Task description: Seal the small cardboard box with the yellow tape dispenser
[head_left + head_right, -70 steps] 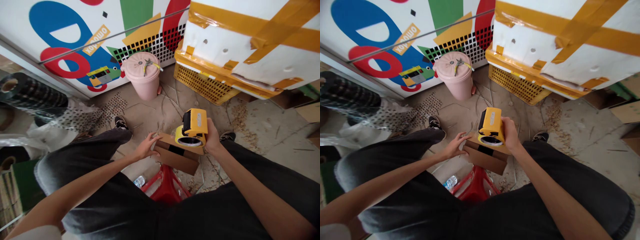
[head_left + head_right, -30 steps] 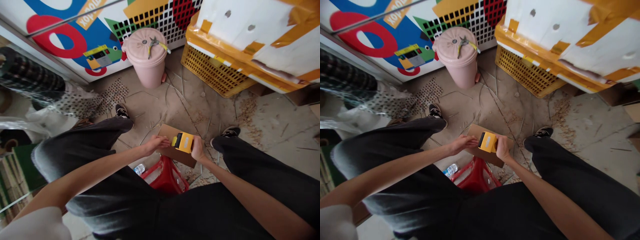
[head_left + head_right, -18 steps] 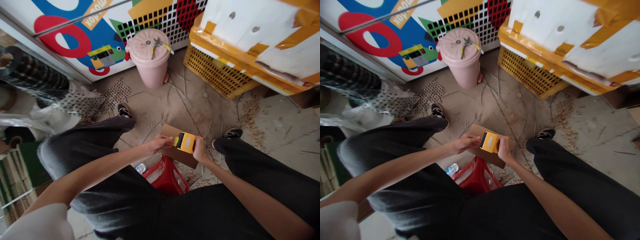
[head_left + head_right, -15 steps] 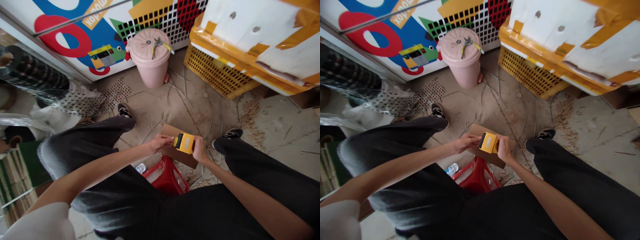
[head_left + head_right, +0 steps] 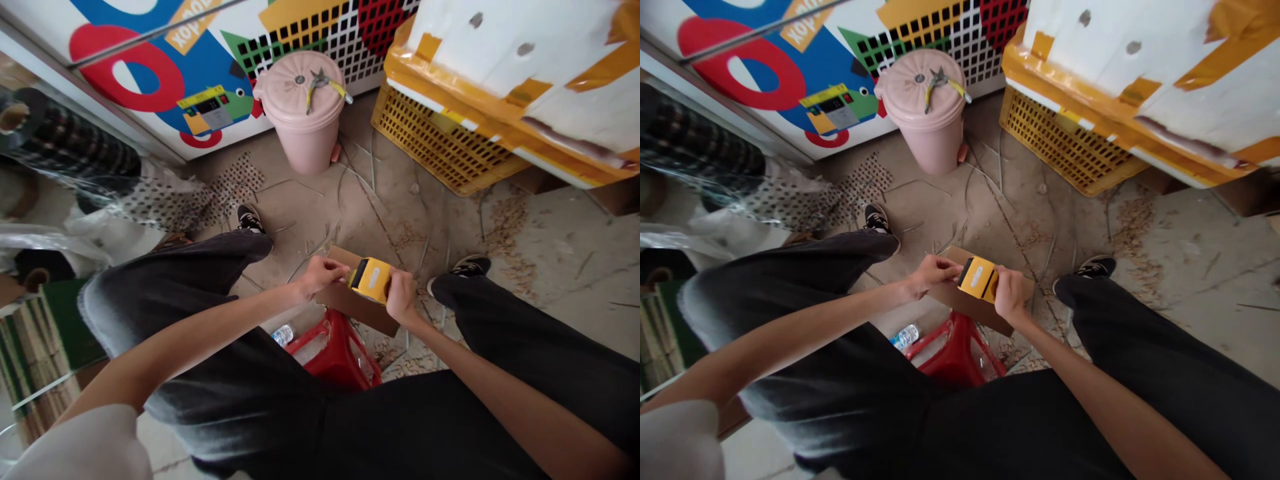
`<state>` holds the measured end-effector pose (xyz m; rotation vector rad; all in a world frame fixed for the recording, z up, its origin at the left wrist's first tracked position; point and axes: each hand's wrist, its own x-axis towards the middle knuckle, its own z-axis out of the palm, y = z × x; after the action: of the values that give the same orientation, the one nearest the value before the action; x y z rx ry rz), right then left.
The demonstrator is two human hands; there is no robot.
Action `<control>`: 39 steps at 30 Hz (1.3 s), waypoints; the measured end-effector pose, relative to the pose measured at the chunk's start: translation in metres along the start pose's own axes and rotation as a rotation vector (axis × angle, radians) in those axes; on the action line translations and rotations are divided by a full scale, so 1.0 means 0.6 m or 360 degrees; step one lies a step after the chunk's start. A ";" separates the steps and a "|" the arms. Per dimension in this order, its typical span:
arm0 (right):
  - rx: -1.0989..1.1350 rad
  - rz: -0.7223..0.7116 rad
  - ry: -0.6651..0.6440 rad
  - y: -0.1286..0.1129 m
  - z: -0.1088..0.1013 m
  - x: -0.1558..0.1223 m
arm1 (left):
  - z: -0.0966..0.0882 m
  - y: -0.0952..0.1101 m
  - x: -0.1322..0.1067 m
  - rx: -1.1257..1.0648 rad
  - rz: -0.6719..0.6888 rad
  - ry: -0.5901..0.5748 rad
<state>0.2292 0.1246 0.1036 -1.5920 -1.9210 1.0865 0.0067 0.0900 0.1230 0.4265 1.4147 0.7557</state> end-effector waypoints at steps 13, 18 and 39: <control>-0.0026 0.0010 -0.0039 -0.020 0.005 0.005 | 0.000 0.073 -0.030 0.0163 0.0069 0.0106; -0.0068 0.0015 -0.0011 -0.027 0.010 0.009 | -0.021 0.076 -0.025 0.0648 0.0288 0.0158; -0.0687 0.0036 -0.0186 -0.075 0.001 0.014 | -0.034 0.040 0.002 0.0453 0.0386 0.0349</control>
<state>0.1984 0.1308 0.1369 -1.8046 -2.3410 0.8241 -0.0187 0.1042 0.1356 0.7654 1.7049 0.8163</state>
